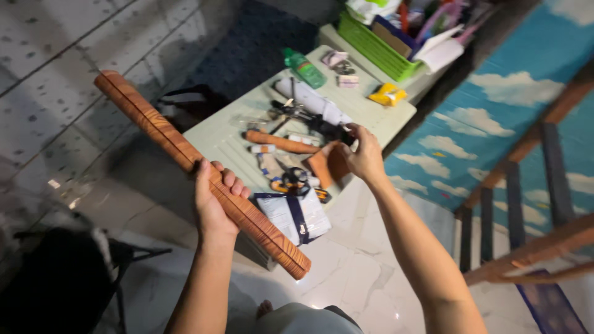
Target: The person applies multiple strips of decorative wood-grain tape to the side rails of a wooden ladder by hand.
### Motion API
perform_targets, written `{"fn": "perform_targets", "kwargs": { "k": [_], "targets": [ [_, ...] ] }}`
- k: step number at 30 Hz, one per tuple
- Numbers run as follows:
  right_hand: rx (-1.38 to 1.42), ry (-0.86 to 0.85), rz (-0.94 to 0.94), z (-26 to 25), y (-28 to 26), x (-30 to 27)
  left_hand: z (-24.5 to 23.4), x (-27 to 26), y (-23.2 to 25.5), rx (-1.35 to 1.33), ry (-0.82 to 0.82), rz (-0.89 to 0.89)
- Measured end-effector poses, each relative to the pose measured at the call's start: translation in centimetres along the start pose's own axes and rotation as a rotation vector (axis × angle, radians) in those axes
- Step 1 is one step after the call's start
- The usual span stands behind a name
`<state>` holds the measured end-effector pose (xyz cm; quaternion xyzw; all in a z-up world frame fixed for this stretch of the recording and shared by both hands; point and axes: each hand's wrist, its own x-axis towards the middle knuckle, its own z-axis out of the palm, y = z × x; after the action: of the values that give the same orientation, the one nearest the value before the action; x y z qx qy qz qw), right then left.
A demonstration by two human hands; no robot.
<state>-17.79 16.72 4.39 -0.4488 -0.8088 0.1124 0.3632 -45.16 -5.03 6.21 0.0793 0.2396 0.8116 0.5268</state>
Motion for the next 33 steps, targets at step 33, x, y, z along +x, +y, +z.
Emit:
{"fn": "perform_targets", "kwargs": {
  "k": [33],
  "targets": [
    [0.134, 0.486, 0.317, -48.4, 21.6, -17.6, 25.1, -13.0, -45.2, 0.145, -0.747, -0.523]
  ]
}}
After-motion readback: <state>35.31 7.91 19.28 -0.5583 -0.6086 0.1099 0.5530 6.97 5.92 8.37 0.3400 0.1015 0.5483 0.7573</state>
